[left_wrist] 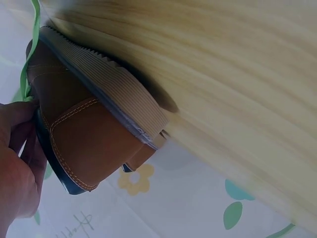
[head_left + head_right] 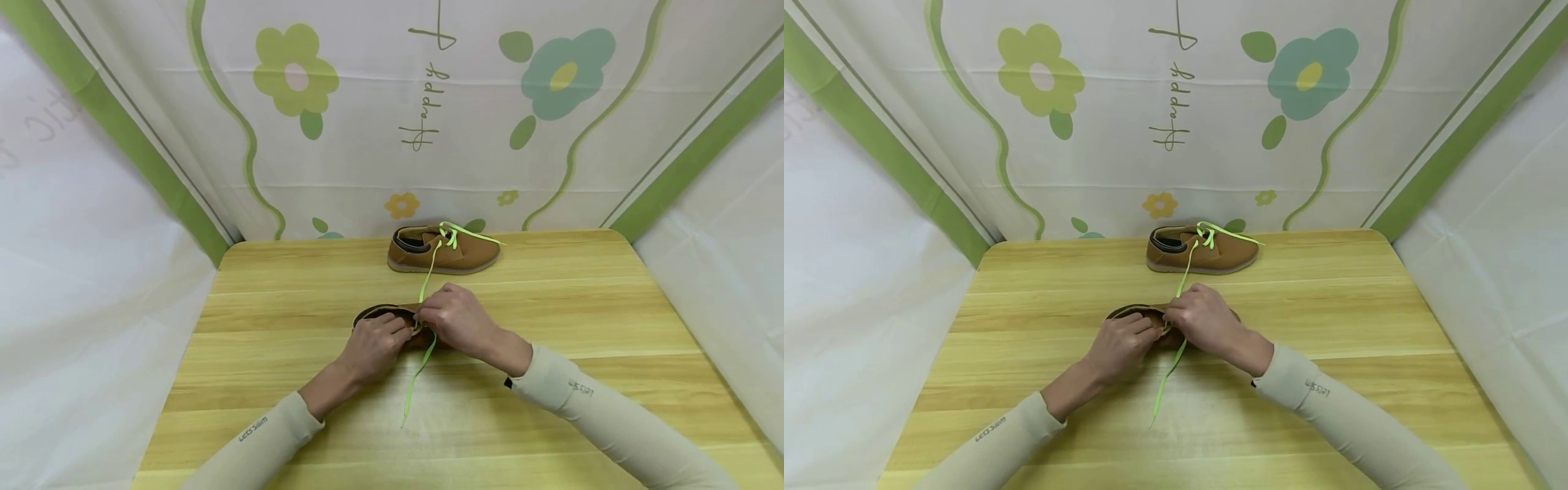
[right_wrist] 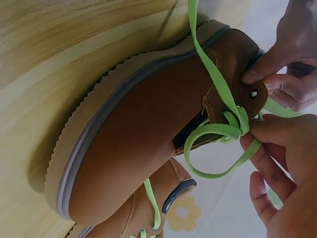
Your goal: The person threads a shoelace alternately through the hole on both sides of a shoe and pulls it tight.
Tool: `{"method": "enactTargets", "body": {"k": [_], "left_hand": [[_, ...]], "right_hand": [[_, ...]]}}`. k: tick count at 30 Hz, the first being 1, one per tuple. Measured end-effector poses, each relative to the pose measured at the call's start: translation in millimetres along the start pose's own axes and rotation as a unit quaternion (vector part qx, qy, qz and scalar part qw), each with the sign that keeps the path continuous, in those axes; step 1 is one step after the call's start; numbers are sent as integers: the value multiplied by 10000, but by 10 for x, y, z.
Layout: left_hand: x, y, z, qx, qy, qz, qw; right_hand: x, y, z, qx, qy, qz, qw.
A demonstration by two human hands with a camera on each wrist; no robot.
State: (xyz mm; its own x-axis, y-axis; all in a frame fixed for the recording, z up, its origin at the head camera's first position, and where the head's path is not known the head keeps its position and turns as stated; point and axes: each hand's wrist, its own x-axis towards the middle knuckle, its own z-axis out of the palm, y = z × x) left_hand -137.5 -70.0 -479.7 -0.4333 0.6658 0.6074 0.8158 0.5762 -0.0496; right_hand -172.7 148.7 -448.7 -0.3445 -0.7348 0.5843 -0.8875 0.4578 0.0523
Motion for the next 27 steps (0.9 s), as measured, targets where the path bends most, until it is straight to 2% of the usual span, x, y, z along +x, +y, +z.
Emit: {"method": "enactTargets", "body": {"k": [7,13,18,22,27], "left_hand": [[0,2,3,-133,74,-121,9998],[6,-17,5,-736,166,-529,9957],[-3,-31,13,-1035,155,-897,9905],[-12,-34,16,-1370,63,-1294,9821],[-12,-33,-7,-1826,-224,-1897,9645]], "right_hand": [[-23,-3,13,-9,-136,-143,9998],[-57,-13,19,288,-142,-21,9995],[-74,-23,4,591,-142,203,9979],[-91,-38,6,738,-186,416,9962],[-130,-74,22,832,-130,663,9942]]}}
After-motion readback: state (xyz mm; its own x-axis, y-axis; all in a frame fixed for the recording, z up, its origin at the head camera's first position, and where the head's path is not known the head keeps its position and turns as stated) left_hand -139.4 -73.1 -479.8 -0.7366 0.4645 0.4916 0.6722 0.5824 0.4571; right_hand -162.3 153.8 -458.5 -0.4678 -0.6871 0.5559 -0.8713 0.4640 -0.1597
